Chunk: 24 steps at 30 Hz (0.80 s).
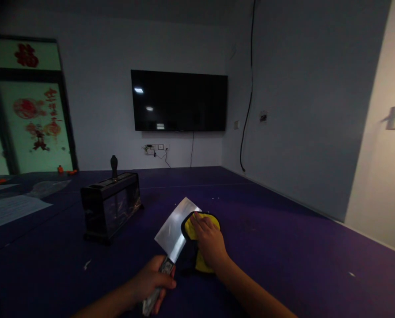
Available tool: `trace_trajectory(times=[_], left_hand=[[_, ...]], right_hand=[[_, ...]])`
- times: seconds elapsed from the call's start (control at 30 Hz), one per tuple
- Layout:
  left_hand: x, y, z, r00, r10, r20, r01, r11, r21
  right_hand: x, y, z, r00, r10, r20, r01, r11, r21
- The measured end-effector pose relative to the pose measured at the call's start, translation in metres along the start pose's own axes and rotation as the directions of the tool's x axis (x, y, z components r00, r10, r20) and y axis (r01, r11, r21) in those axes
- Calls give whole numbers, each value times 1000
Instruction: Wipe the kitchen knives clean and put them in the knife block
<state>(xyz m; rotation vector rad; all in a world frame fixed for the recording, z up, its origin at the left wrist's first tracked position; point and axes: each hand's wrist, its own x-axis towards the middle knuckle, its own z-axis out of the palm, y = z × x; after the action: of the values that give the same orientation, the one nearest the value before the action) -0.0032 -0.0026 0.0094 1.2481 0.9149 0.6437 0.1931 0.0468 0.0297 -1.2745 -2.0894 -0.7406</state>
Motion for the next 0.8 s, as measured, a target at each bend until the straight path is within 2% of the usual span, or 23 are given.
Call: trace_trajectory(times=[0.27,0.37,0.53,0.8], left_hand=[[-8,19,4,980,-134,149,91,960,263],[-10,25,5,979,-145,143,96,947,306],[-10,20,6,985,-113,134,76,964,255],[-5,5,6,1000,1,2,-1,998,59]], right_hand=[[-1,6,-5,996,-10,-87,12,1000,22],[0,7,-5,996,-11,-85,13,1000,19],[2,7,-4,997,18,-78,-17,1000,13],[2,12,2,994,113,-9,-113,993,42]])
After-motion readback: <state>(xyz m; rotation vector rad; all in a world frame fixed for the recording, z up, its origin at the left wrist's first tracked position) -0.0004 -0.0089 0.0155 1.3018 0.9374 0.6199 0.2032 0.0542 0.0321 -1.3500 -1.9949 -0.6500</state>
